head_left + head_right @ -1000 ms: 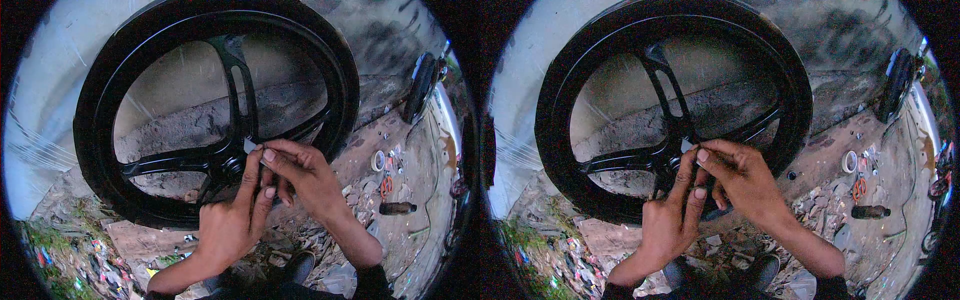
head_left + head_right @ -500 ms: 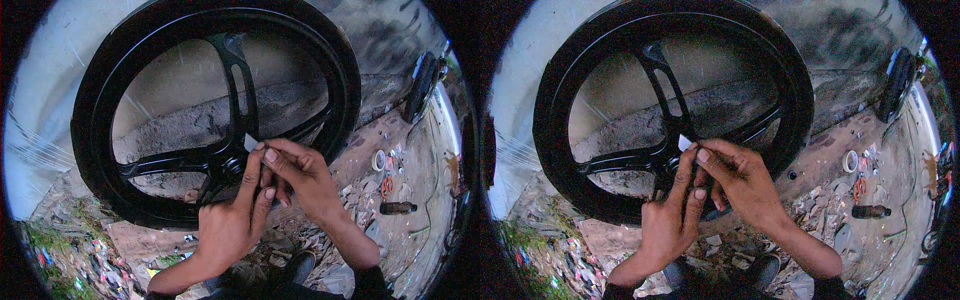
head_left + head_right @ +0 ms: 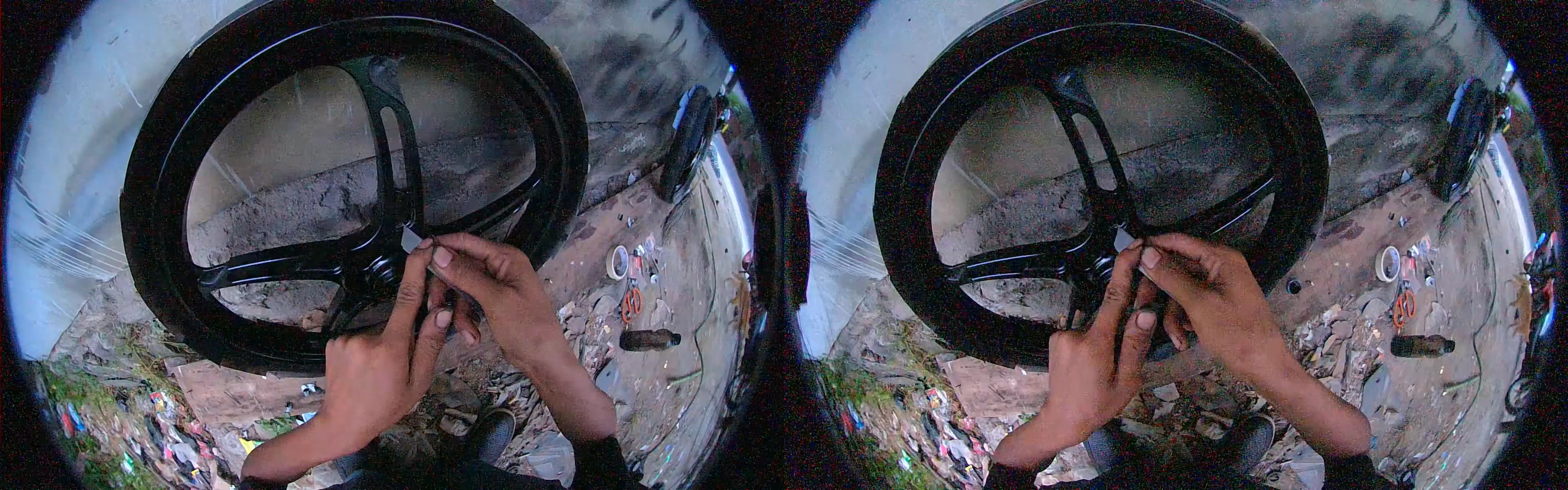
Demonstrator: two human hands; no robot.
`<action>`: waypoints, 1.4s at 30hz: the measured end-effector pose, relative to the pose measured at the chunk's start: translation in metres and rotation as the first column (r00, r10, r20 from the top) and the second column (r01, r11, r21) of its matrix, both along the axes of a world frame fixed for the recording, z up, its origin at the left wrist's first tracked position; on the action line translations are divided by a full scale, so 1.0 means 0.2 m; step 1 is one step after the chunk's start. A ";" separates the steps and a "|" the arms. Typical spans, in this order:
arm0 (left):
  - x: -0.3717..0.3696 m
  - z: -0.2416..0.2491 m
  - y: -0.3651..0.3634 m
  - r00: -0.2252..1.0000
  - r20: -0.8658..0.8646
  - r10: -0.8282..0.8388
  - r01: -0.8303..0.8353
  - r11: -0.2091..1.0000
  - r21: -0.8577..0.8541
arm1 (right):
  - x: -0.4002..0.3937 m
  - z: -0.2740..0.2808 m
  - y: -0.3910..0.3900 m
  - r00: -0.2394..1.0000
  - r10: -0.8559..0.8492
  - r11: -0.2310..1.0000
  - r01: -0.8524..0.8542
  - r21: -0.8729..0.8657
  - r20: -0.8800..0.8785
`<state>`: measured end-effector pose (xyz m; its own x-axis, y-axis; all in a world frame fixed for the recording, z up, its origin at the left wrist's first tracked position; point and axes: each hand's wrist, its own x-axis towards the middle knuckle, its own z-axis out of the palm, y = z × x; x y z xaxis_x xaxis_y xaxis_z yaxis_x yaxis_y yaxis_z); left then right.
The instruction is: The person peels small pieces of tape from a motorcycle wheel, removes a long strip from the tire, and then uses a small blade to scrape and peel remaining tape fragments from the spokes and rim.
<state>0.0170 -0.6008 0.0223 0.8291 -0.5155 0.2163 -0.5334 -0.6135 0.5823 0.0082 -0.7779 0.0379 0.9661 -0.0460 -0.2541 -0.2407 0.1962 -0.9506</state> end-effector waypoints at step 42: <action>0.01 0.00 0.00 1.000 0.007 -0.018 0.018 1.000 -0.024 | -0.02 -0.03 0.02 0.996 -0.026 0.999 0.028 -0.018 0.082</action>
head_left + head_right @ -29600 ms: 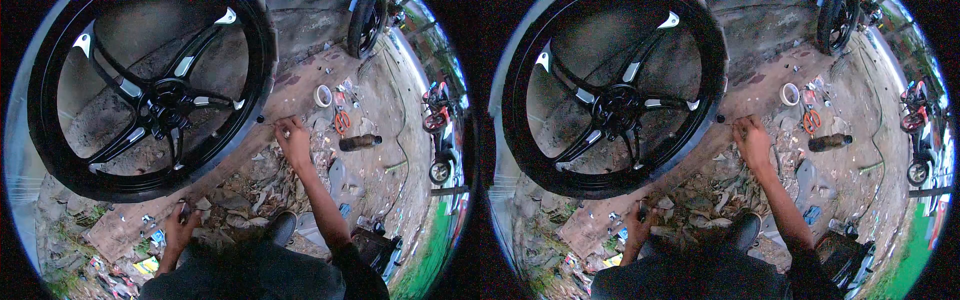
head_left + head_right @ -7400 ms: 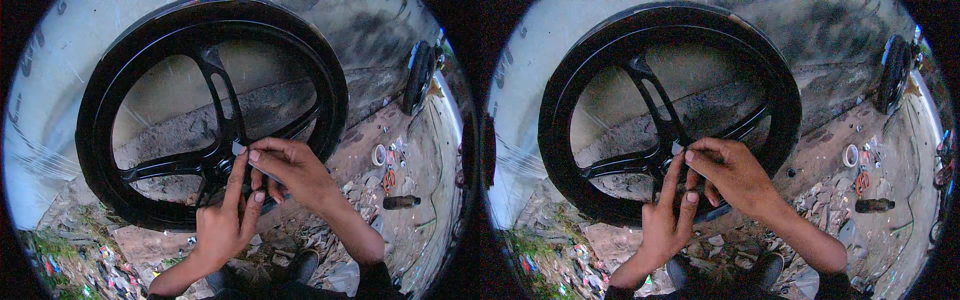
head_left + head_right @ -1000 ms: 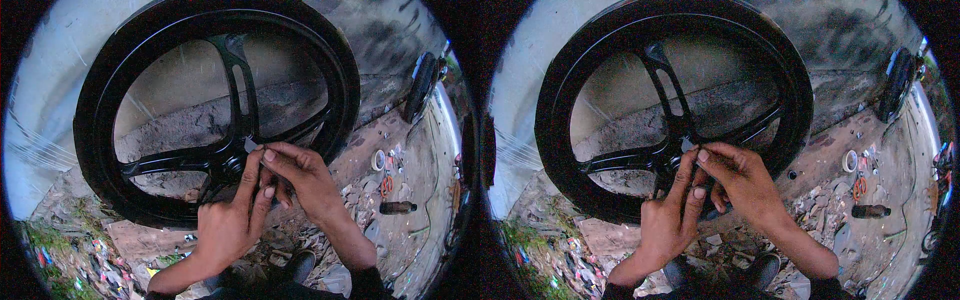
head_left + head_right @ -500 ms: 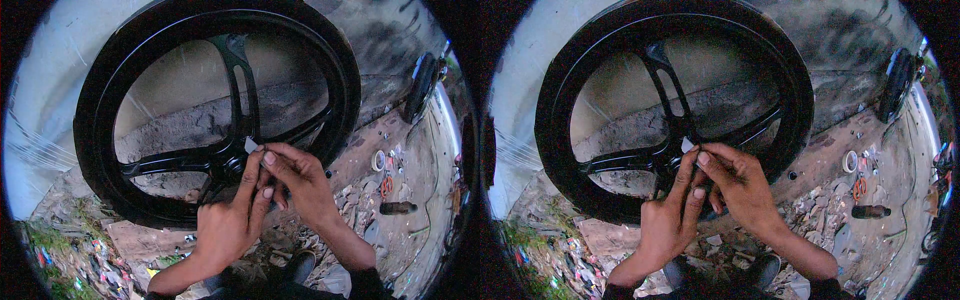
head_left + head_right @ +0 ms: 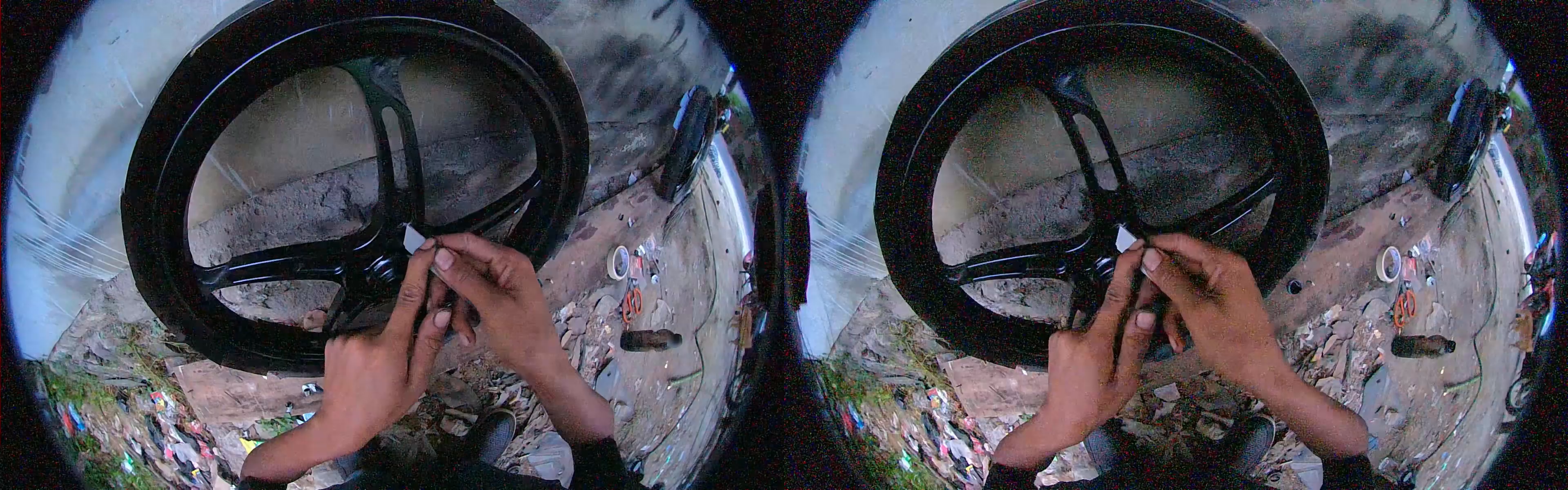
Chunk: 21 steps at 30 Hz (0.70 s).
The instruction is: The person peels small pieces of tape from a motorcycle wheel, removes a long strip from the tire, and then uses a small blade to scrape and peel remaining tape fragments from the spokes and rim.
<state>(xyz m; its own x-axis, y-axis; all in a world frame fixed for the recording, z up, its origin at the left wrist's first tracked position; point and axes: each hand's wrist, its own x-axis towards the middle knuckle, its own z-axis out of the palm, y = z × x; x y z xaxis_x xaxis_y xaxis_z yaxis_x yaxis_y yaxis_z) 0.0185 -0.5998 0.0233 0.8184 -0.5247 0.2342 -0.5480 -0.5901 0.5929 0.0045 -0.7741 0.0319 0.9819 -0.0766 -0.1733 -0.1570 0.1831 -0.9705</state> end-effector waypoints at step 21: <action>0.00 0.02 -0.02 0.999 -0.034 0.041 -0.039 0.998 0.046 | 0.07 0.05 -0.06 0.992 0.076 0.997 -0.075 0.021 -0.099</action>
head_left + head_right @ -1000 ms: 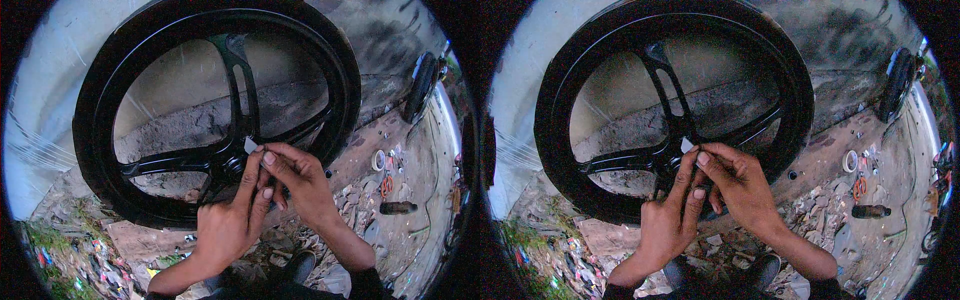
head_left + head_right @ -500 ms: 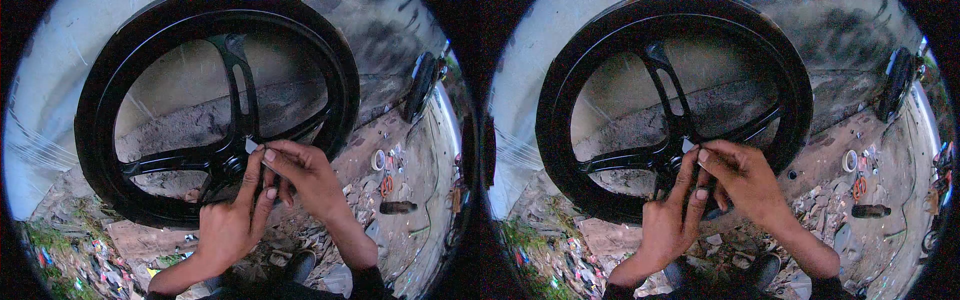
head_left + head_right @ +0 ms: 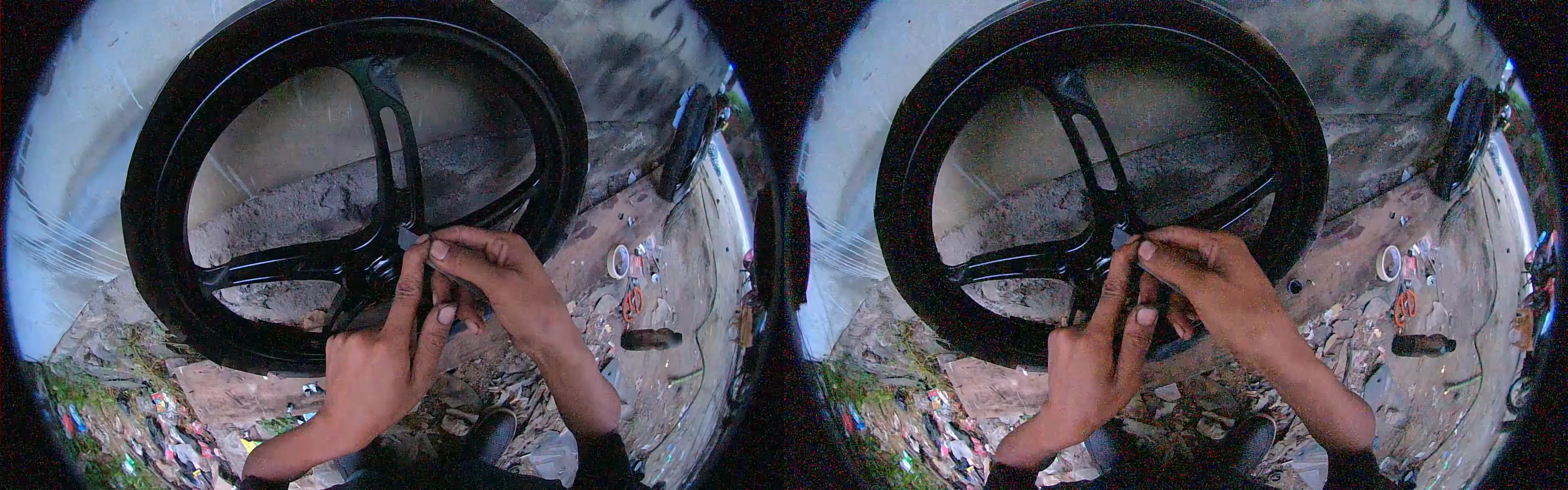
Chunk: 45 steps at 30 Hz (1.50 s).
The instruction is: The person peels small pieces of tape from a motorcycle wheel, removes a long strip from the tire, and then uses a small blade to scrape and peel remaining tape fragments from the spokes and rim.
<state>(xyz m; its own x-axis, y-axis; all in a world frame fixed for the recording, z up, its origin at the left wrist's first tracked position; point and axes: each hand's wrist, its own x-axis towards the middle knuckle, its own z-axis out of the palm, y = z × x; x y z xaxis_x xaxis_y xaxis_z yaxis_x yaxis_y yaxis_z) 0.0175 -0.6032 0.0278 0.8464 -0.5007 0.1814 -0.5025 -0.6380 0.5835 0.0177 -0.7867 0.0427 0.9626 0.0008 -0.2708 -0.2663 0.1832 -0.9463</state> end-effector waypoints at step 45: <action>0.23 0.28 0.07 0.803 0.596 0.001 -0.015 1.000 0.018 | -0.50 -0.26 -0.12 0.977 -0.179 0.970 0.195 0.147 -0.114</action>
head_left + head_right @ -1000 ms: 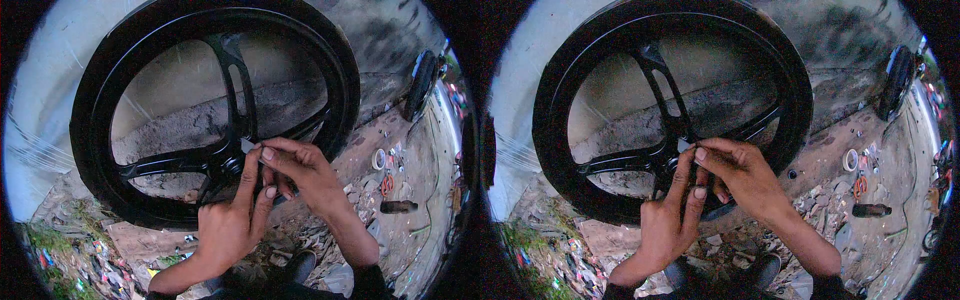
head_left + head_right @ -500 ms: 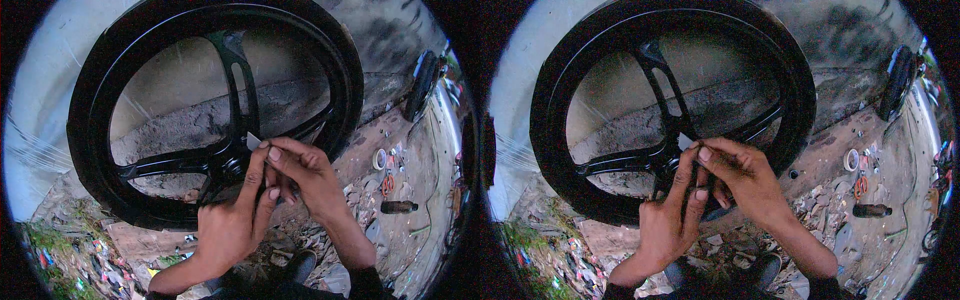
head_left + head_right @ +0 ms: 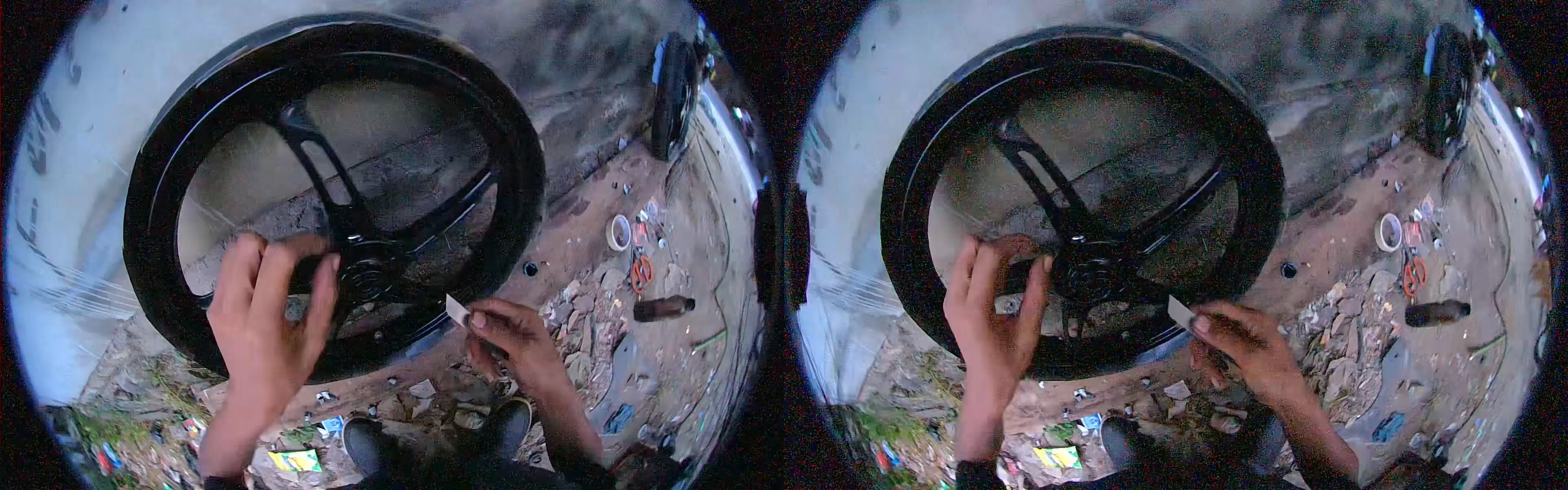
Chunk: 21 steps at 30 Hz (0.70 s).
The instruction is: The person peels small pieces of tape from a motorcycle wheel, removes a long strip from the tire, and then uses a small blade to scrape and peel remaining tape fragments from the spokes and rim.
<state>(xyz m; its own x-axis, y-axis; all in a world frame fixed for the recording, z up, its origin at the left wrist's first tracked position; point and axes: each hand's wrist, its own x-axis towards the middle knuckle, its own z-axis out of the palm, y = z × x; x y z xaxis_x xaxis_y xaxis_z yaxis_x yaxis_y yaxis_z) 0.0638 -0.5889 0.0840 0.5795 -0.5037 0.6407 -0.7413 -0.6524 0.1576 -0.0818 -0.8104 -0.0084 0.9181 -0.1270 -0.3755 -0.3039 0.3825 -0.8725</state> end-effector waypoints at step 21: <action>0.02 0.10 -0.23 0.985 0.167 -0.033 -0.080 0.775 0.627 | -0.33 -0.38 -0.03 0.994 0.084 0.983 -0.072 0.168 -0.069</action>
<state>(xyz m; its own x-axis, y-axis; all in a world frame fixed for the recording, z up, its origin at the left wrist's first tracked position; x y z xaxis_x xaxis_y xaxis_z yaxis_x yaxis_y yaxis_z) 0.0681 -0.6355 0.1031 0.5156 -0.8138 0.2680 -0.7019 -0.5806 -0.4127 -0.1487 -0.8155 -0.0850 0.8909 0.0132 -0.4541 -0.4012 0.4919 -0.7727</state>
